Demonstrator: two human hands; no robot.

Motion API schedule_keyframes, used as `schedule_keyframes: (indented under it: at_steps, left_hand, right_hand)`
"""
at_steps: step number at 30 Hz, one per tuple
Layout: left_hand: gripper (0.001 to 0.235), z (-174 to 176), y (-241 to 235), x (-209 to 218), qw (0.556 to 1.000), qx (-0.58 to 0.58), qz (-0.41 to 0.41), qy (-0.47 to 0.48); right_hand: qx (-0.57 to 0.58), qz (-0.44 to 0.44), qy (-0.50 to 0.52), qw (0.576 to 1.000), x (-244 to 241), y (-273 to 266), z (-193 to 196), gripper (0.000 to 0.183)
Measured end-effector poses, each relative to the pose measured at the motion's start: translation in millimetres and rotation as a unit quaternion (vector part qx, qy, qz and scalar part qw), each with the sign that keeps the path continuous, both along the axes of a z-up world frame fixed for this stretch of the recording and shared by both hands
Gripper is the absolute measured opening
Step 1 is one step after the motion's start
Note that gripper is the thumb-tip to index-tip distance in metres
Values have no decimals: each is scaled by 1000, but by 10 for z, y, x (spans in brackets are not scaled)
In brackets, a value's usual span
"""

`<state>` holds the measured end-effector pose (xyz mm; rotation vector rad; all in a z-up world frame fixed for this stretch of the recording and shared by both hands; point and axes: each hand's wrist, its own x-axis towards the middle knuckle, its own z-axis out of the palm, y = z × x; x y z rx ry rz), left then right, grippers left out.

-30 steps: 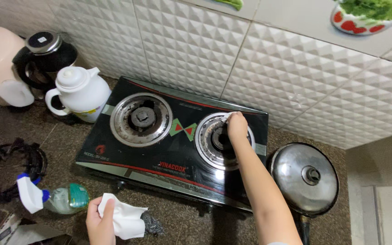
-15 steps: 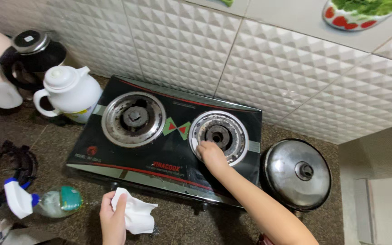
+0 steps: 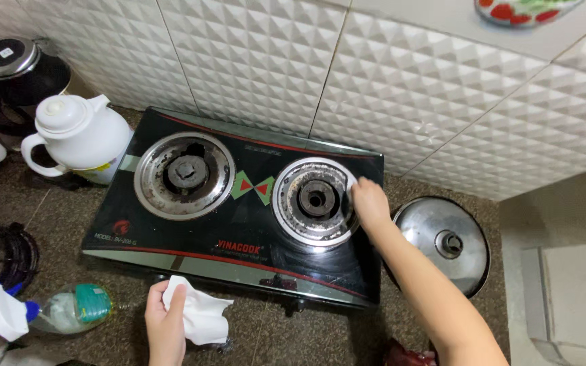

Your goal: The person cleans a two-burner gas stove by spraying cleaner, scrubbing the grates and burner caps with a steel wool pad, and wiping the surface with paper towels. They remove the burner caps and grates, clean them, and place them back on the stove. The person also rinses the steel wool pad in the sink.

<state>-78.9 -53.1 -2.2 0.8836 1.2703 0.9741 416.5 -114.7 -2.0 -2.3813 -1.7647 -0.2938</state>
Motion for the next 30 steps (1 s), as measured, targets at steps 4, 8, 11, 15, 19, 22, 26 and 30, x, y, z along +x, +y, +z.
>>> schedule_keyframes:
  at_steps: [4, 8, 11, 15, 19, 22, 26, 30]
  left_hand:
    - [23, -35, -59, -184, 1000, 28, 5, 5]
    - [23, -62, -42, -225, 999, 30, 14, -2]
    - [23, -88, -84, -294, 999, 26, 18, -8]
    - [23, -117, -111, -334, 999, 23, 18, -14]
    - [23, -115, -127, -358, 1000, 24, 12, -16]
    - [23, -75, -108, -309, 999, 30, 11, -25]
    - [23, 12, -103, -278, 999, 37, 6, -34]
    - [21, 99, -108, -207, 999, 41, -19, -6]
  right_hand:
    - [-43, 4, -83, 996, -18, 207, -96, 10]
    - [-180, -49, -143, 972, -350, 120, -65, 13]
    - [-212, -51, -104, 971, -730, -100, -101, 13]
    - [-150, -45, 65, 986, -1163, -139, -175, 19]
    - [-59, 4, 138, 989, -1421, 303, -339, 13]
    - [28, -70, 504, 860, -1411, 558, -298, 24]
    - [82, -49, 892, 441, -1428, 380, -95, 27]
    - [67, -51, 904, 420, -1437, 89, 114, 32]
